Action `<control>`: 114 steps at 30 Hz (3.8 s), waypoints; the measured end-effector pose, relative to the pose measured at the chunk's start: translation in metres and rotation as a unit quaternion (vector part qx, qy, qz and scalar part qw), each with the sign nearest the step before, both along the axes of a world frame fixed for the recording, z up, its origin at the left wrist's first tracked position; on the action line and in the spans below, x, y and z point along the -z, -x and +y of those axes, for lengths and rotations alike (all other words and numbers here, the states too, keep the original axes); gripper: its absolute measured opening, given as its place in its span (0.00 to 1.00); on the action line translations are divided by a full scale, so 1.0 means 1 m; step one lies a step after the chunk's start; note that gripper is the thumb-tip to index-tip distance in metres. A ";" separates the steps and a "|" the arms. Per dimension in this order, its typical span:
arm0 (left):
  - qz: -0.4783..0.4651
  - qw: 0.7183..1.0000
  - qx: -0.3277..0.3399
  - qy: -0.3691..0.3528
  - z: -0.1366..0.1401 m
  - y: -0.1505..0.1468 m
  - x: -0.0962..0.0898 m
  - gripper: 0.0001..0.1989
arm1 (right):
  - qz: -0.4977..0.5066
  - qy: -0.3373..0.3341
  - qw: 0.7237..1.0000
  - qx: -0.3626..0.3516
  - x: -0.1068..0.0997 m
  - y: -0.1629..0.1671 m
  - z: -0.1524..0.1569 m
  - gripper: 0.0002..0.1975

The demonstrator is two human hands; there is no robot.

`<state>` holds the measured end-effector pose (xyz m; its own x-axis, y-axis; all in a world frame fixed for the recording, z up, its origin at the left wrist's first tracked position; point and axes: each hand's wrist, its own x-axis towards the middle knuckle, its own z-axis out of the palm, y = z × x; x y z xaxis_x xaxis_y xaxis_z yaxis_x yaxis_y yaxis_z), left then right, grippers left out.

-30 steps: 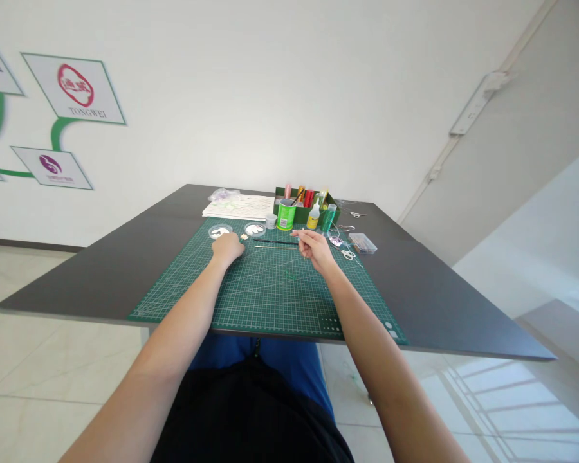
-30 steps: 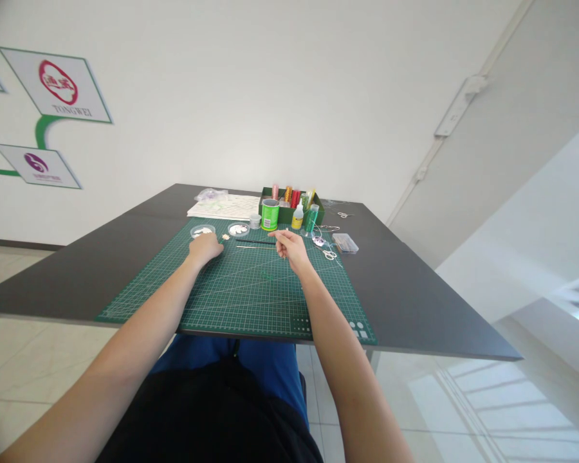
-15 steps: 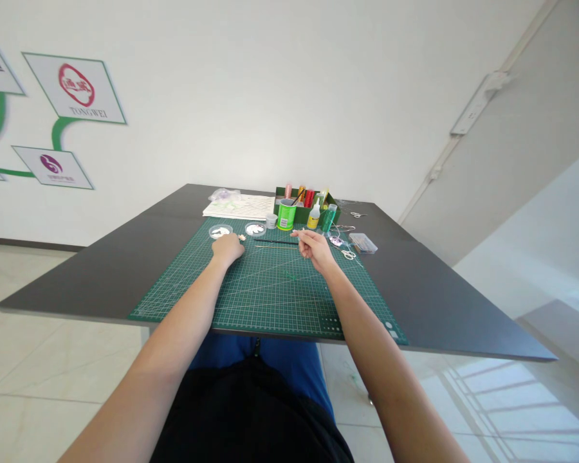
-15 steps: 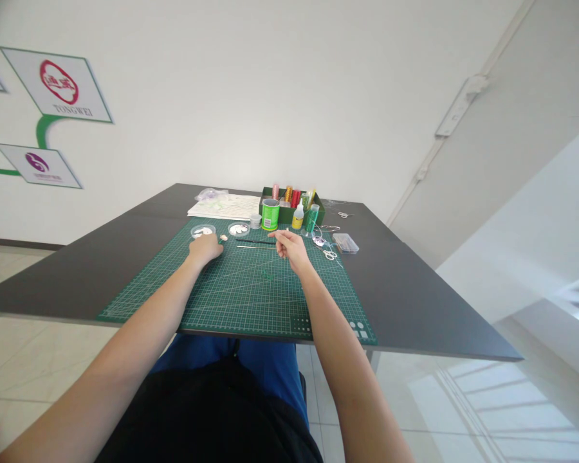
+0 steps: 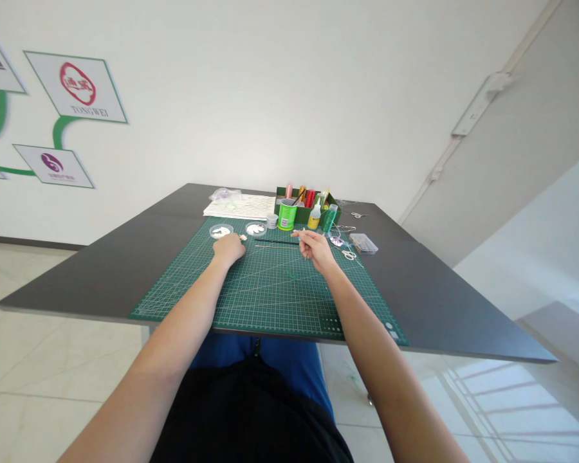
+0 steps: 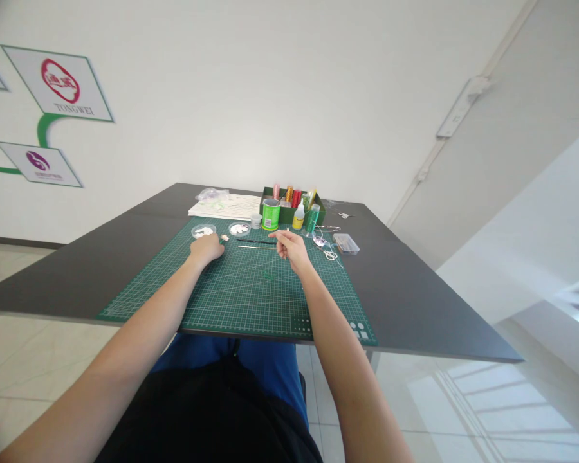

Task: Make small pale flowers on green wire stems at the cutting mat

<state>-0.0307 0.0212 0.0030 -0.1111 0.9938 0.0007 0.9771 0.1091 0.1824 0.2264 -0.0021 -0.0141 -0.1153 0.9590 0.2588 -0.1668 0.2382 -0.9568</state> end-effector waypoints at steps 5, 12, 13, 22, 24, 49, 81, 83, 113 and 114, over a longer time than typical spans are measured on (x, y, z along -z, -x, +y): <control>0.003 1.000 -0.009 0.002 -0.001 -0.001 0.000 0.20 | -0.002 -0.001 1.000 0.002 0.000 0.001 0.000 0.18; 0.009 1.000 -0.007 -0.020 0.001 0.001 0.001 0.20 | -0.013 0.000 1.000 0.011 0.000 0.001 0.000 0.18; 0.009 1.000 -0.006 -0.021 0.001 0.001 0.001 0.19 | -0.016 0.001 1.000 0.011 0.000 0.001 0.000 0.18; 0.007 0.995 0.011 -0.094 0.001 0.001 0.005 0.19 | -0.025 0.010 1.000 0.009 0.001 0.002 0.001 0.19; 0.005 0.992 0.029 -0.122 0.001 0.000 0.006 0.17 | -0.027 0.010 1.000 0.010 0.002 0.001 0.001 0.18; -0.013 0.927 0.345 -0.149 0.006 -0.025 0.029 0.20 | -0.065 0.031 0.995 0.064 0.003 -0.006 0.006 0.14; -0.038 0.915 0.382 -0.120 -0.001 -0.035 0.032 0.18 | -0.509 0.157 0.725 0.437 0.003 -0.054 0.005 0.22; -0.039 0.915 0.382 -0.120 0.000 -0.035 0.032 0.18 | -0.512 0.163 0.721 0.438 0.003 -0.054 0.004 0.21; -0.035 0.913 0.386 -0.129 0.003 -0.034 0.037 0.17 | -0.548 0.229 0.710 0.377 0.001 -0.059 0.007 0.24; -0.034 0.912 0.387 -0.130 0.003 -0.034 0.037 0.17 | -0.547 0.226 0.711 0.379 0.001 -0.059 0.007 0.24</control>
<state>0.0030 0.0245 -0.0335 0.6151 0.7421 0.2664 0.7285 -0.6642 0.1677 0.2852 0.0049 -0.0149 0.5839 0.8097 0.0584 0.7495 -0.5101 -0.4219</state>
